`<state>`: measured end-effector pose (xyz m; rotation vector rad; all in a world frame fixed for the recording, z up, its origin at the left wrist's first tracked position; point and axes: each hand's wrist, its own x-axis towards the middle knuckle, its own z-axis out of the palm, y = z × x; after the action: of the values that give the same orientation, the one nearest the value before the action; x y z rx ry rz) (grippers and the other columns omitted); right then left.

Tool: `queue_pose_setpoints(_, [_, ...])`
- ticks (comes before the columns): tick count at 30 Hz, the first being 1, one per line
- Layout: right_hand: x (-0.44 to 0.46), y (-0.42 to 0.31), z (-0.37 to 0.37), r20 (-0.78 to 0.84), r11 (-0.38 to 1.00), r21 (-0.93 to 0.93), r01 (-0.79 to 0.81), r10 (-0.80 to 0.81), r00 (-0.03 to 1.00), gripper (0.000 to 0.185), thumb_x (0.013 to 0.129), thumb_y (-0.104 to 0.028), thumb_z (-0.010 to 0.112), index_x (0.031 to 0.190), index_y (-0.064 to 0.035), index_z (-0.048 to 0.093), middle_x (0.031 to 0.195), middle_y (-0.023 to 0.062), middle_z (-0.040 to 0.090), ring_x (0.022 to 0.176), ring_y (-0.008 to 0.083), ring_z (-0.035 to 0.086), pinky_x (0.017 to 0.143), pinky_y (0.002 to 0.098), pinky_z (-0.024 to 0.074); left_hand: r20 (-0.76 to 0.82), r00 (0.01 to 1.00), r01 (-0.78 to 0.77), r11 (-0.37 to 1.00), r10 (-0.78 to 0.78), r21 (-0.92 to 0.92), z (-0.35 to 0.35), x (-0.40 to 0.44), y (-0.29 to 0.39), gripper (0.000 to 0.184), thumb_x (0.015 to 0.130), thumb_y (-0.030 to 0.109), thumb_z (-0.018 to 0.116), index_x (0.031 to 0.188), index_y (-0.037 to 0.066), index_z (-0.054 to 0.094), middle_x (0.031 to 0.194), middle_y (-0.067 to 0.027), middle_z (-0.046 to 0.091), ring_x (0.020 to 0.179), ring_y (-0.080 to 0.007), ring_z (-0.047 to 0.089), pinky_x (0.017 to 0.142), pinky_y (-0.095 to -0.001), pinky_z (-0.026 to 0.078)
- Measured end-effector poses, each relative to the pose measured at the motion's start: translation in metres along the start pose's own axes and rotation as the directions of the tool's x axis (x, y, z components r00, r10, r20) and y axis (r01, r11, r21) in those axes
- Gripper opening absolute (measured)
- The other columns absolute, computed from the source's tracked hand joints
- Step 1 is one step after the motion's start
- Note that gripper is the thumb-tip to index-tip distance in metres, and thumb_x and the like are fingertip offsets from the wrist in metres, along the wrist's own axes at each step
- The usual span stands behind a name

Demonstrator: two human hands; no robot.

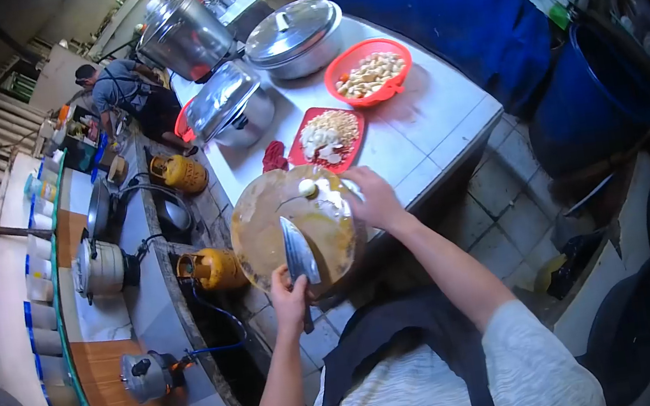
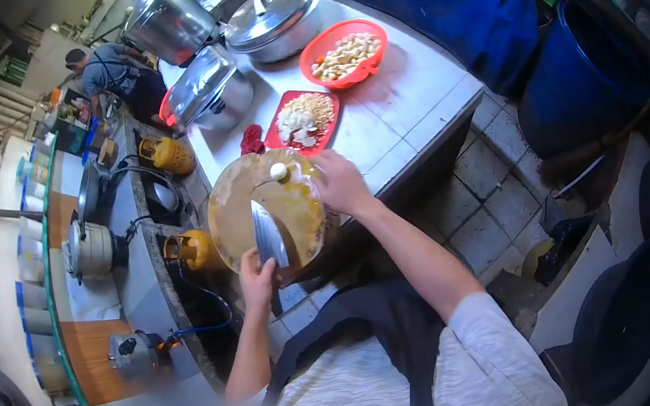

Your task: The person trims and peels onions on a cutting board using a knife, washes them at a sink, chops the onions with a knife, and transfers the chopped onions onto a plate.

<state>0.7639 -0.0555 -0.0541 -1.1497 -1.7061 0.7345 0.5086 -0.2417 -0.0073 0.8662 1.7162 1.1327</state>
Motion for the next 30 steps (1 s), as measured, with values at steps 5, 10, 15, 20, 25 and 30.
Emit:
queue_pose_setpoints(5, [0.053,-0.020,0.114,0.254,0.948,-0.319,-0.019,0.105,0.961,0.052,0.095,-0.027,0.076,0.146,-0.0158,0.071,0.153,0.0178,0.060,0.130,0.0408,0.065,0.112,0.0468,0.0544,-0.061,0.998,0.016,0.990,-0.007,0.139,-0.090,0.078,-0.013,0.052,0.102,0.003,0.067,0.151,0.006,0.050,0.096,-0.0111,0.070,0.058,-0.0168,0.061,0.052,-0.0313,0.052])
queue_pose_setpoints(10, [0.015,0.011,0.145,0.104,0.971,-0.223,-0.084,0.110,0.988,0.034,0.097,-0.020,0.066,0.129,-0.0108,0.072,0.130,0.0184,0.068,0.109,0.0404,0.068,0.097,0.0477,0.0567,0.039,0.999,-0.034,0.962,0.024,0.272,-0.120,0.195,-0.059,0.055,0.098,0.007,0.069,0.150,0.006,0.050,0.103,-0.0169,0.071,0.057,-0.0193,0.060,0.052,-0.0327,0.053])
queue_pose_setpoints(15, [-0.115,-0.052,0.064,-0.357,0.939,0.013,-0.344,0.326,0.875,0.021,0.102,-0.021,0.065,0.117,-0.0061,0.068,0.112,0.0151,0.069,0.091,0.0379,0.067,0.087,0.0463,0.0563,0.726,0.688,-0.361,0.861,-0.014,0.359,-0.008,0.166,-0.004,0.049,0.098,0.012,0.073,0.144,0.003,0.056,0.109,-0.0177,0.073,0.061,-0.0200,0.059,0.057,-0.0356,0.051])
queue_pose_setpoints(20, [-0.367,-0.019,-0.078,-0.835,0.794,0.047,-0.606,0.364,0.412,0.012,0.099,-0.008,0.062,0.105,-0.0078,0.072,0.099,0.0044,0.071,0.087,0.0186,0.066,0.081,0.0348,0.0542,0.894,0.437,-0.564,0.804,0.097,0.188,0.078,0.084,-0.010,0.046,0.097,0.013,0.075,0.139,0.002,0.060,0.109,-0.0177,0.073,0.065,-0.0198,0.060,0.057,-0.0358,0.051])
queue_pose_setpoints(25, [-0.620,-0.204,-0.231,-0.980,0.352,0.129,-0.927,-0.100,-0.175,0.017,0.107,-0.019,0.063,0.115,-0.0087,0.073,0.105,0.0104,0.079,0.097,0.0326,0.075,0.090,0.0449,0.0591,0.875,0.395,-0.359,0.829,-0.281,0.428,0.087,0.040,-0.022,0.042,0.101,0.009,0.073,0.140,0.000,0.060,0.106,-0.0165,0.071,0.068,-0.0194,0.062,0.058,-0.0331,0.051])
queue_pose_setpoints(30, [-0.822,-0.322,-0.281,-0.904,0.196,0.219,-0.956,-0.327,-0.274,0.019,0.107,-0.023,0.066,0.116,-0.0095,0.075,0.107,0.0079,0.080,0.094,0.0302,0.073,0.087,0.0411,0.0566,0.860,0.307,-0.410,0.759,-0.409,0.507,0.096,0.009,-0.035,0.037,0.103,0.009,0.071,0.136,-0.001,0.058,0.091,-0.0131,0.069,0.063,-0.0180,0.061,0.055,-0.0308,0.048])
